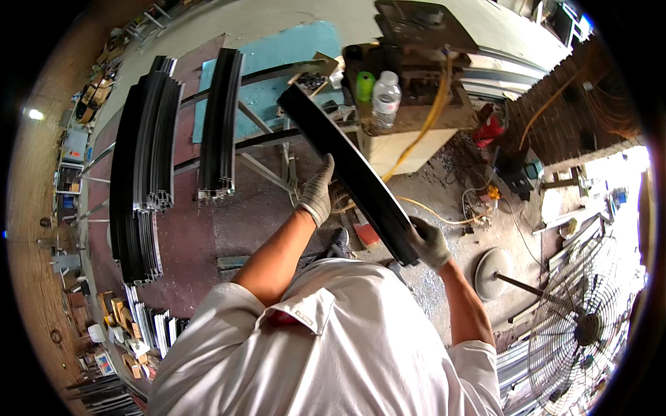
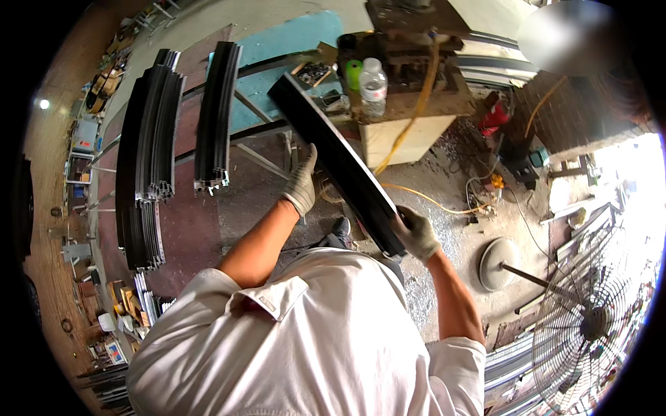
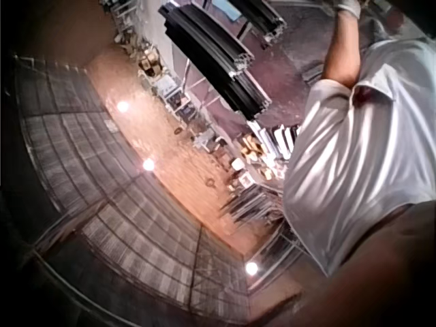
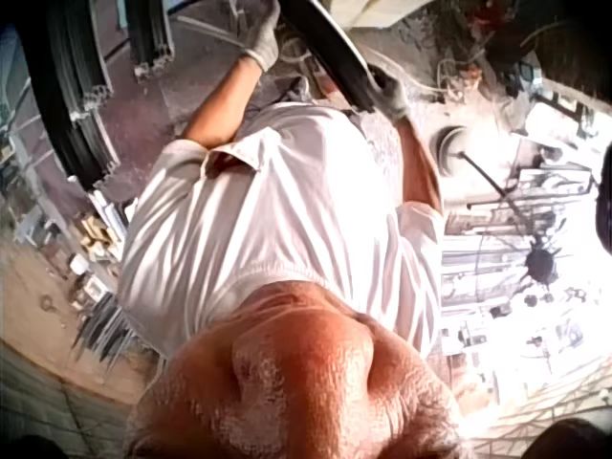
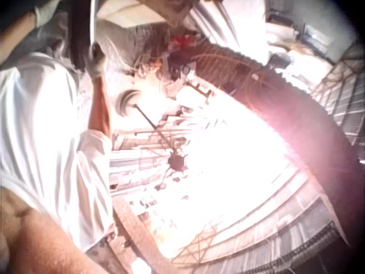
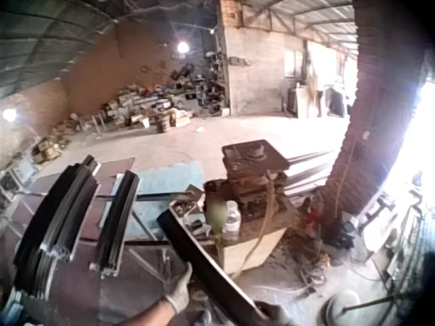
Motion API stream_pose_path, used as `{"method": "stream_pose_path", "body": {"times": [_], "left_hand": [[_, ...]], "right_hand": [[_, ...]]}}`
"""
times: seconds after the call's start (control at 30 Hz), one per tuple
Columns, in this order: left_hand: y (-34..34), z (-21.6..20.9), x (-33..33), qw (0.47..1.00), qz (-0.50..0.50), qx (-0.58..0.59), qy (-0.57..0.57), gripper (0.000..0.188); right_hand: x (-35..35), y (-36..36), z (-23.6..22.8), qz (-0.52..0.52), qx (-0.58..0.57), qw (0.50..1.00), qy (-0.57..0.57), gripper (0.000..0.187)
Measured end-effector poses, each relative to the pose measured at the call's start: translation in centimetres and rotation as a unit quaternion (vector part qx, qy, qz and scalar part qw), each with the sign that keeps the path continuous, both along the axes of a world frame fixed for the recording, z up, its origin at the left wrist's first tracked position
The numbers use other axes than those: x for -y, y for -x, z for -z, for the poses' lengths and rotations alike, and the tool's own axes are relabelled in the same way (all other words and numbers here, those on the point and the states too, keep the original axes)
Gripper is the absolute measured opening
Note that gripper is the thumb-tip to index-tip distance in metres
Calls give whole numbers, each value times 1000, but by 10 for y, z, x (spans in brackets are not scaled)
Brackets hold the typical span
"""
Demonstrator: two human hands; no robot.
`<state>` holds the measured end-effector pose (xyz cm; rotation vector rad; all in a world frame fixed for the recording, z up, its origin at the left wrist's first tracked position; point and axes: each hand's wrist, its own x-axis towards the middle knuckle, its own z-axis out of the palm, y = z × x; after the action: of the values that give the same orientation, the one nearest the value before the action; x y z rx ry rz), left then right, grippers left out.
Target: The person repeatedly picks up long black metal profiles, runs them through a grinding or cutting machine, and stacks the processed pieces on a nearby table. The person handles the profiles one at a time, flipping them to process both sides before stacking them.
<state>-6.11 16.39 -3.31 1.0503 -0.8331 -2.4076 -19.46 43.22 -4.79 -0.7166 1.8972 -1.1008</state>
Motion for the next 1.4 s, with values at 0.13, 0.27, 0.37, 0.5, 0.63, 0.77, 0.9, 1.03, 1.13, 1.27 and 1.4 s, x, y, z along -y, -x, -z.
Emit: {"method": "stream_pose_path", "body": {"times": [0.13, 0.27, 0.37, 0.5, 0.63, 0.77, 0.9, 1.03, 1.13, 1.27, 1.4], "left_hand": [[23, 10, -43, 997, -11, -46, -53, 48], [39, 22, -107, 997, 73, 2, -30, 44], [62, 16, -167, 995, 94, 3, -15, 40], [96, 28, -208, 981, 189, 42, 26, 45], [140, 6, -226, 972, 188, 73, 124, 47], [188, 6, -215, 966, 166, 98, 170, 55], [228, -4, -197, 955, 142, 131, 223, 55], [259, 4, -167, 952, 129, 174, 217, 57], [276, 4, -148, 941, 116, 230, 218, 58], [290, -1, -131, 944, 131, 232, 194, 61], [295, 0, -118, 935, 157, 260, 181, 68]], "right_hand": [[-124, 18, -23, -20, -27, 998, -54, 46], [-244, 23, -10, 25, 11, 994, -102, 45], [-310, 13, 4, 114, 77, 987, -85, 43], [-370, -6, 18, 204, 120, 970, -63, 49], [-376, -13, 16, 240, 107, 963, -56, 53], [-357, -11, 14, 265, 71, 961, -11, 51], [-327, 2, 3, 293, 82, 952, 16, 47], [-299, 15, 4, 294, 64, 953, 47, 46], [-281, 25, 1, 291, 77, 951, 67, 45], [-264, 35, -2, 294, 87, 949, 65, 44], [-252, 43, -9, 297, 99, 950, 14, 43]]}}
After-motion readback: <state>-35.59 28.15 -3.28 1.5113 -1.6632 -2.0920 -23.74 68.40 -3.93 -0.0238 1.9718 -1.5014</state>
